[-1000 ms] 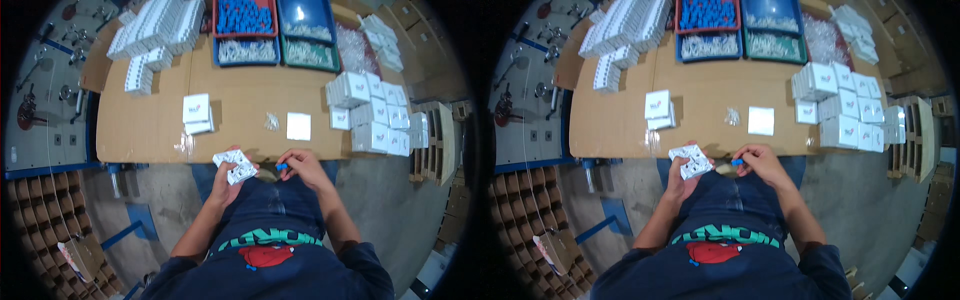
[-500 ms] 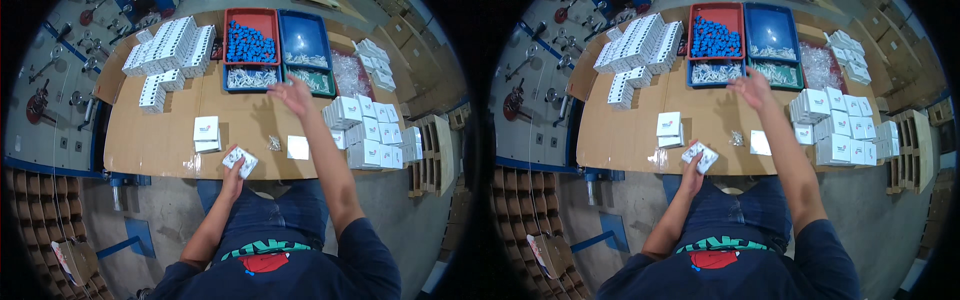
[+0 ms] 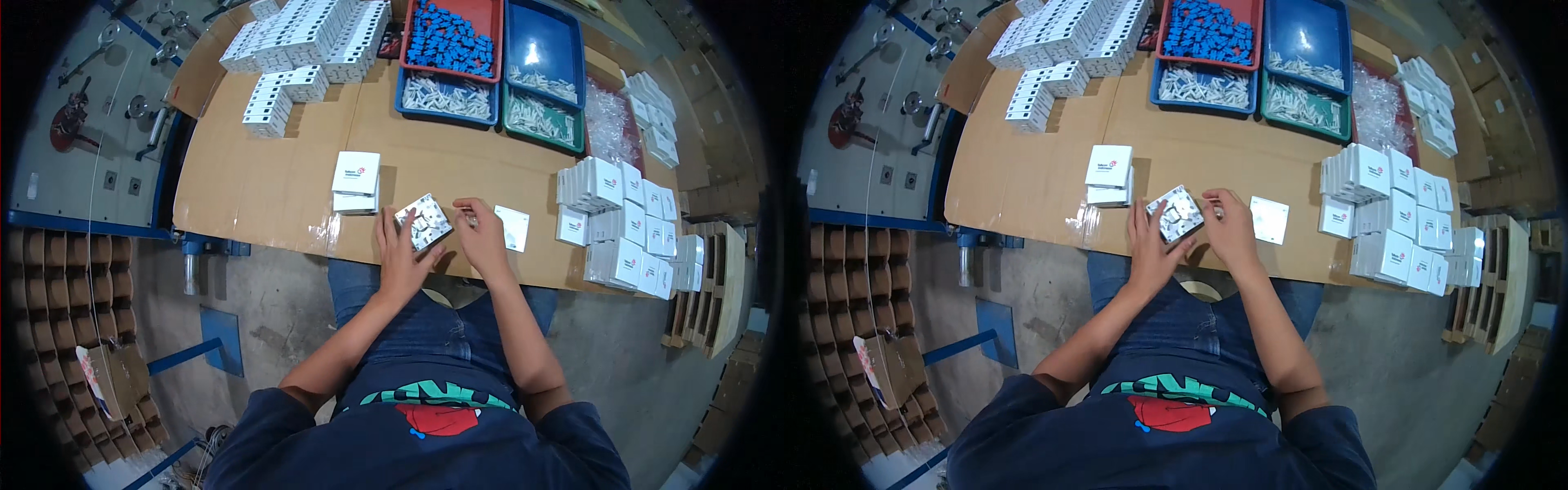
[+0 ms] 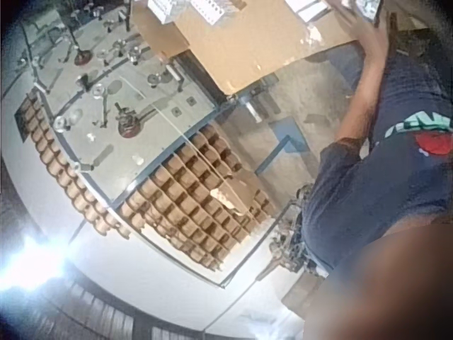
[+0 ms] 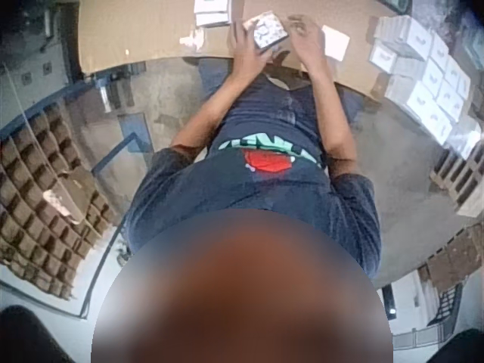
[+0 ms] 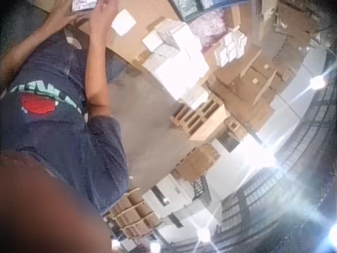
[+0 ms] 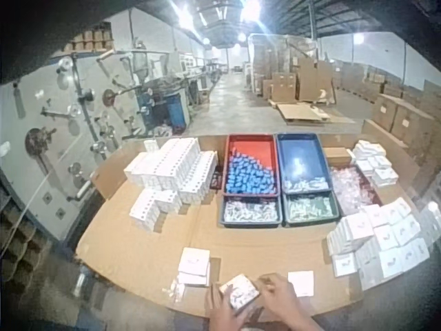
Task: Packing small white industrial components into boxes at a factory workbench.
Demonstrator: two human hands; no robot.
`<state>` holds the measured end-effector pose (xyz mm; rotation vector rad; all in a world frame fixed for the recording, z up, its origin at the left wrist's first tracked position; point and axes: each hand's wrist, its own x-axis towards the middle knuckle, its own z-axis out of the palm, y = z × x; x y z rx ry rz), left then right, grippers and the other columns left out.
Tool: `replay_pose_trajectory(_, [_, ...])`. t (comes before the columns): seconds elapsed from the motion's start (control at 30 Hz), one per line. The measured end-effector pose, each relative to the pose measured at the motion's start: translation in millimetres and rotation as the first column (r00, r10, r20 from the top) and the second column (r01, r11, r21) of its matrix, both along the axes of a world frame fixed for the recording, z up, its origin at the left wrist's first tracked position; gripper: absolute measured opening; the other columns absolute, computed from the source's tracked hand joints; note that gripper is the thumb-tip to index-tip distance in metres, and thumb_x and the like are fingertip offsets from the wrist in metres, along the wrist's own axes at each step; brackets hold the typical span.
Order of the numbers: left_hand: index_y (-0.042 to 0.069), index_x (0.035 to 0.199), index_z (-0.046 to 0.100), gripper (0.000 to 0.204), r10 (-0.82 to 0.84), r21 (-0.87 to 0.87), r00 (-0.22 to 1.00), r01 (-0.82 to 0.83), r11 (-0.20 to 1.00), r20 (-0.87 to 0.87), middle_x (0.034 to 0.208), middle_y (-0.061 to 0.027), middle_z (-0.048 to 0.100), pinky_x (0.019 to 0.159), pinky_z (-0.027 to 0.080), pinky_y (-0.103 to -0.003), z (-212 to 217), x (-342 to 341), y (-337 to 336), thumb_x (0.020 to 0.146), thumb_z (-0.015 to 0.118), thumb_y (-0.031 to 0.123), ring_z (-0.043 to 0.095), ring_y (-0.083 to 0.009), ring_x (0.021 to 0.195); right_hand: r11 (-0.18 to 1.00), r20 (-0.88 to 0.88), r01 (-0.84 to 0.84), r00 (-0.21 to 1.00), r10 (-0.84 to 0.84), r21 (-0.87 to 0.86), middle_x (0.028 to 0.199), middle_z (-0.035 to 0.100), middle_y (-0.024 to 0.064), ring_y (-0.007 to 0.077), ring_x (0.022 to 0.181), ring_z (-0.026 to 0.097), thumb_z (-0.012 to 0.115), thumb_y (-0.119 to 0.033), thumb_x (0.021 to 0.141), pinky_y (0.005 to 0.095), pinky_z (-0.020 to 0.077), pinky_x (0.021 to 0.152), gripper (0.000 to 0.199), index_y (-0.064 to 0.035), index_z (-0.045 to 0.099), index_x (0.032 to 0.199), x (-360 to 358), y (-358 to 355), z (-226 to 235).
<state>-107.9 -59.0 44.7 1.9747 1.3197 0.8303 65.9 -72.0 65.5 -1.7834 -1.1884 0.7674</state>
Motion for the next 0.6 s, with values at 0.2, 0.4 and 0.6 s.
replay_pose_trajectory(0.2, [0.0, 0.128, 0.056, 0.049, 0.073, -0.067, 0.997, -0.074, 0.995, -0.021, 0.14, -0.023, 0.047, 0.108, 0.039, -0.047, 11, -19, -24, 0.089, 0.075, 0.021, 0.048, -0.0373, 0.128, 0.898, 0.337, -0.364, 0.901, 0.272, 0.248, 0.126, 0.063, 0.0148, 0.0351, 0.118, 0.061, 0.071, -0.02, 0.088, 0.0432, 0.0505, 0.098, 0.037, -0.0101, 0.066, 0.123, -57, 70, 32])
replay_pose_trajectory(0.4, [0.0, 0.115, 0.057, 0.015, 0.256, -0.413, 0.835, -0.039, 0.91, 0.486, 0.101, -0.0068, 0.065, 0.078, 0.052, -0.025, 6, -44, -33, 0.102, 0.057, 0.006, 0.061, -0.0122, 0.083, 0.765, 0.699, -0.599, 0.652, 0.292, 0.239, 0.139, 0.055, 0.0178, 0.0361, 0.133, 0.05, 0.076, -0.033, 0.081, 0.0556, 0.037, 0.111, 0.054, -0.0183, 0.064, 0.131, -103, 155, 5])
replay_pose_trajectory(0.6, [0.002, 0.117, 0.058, 0.044, 0.662, -0.747, 0.445, 0.024, 0.664, 0.602, 0.102, -0.0091, 0.063, 0.076, 0.056, -0.035, 17, -81, 0, 0.106, 0.048, 0.043, 0.063, -0.0169, 0.086, 0.709, 0.502, -0.699, 0.649, 0.572, 0.096, 0.13, 0.057, 0.0167, 0.0384, 0.121, 0.056, 0.078, -0.031, 0.075, 0.0478, 0.0471, 0.102, 0.055, -0.0148, 0.065, 0.126, -86, 155, 16])
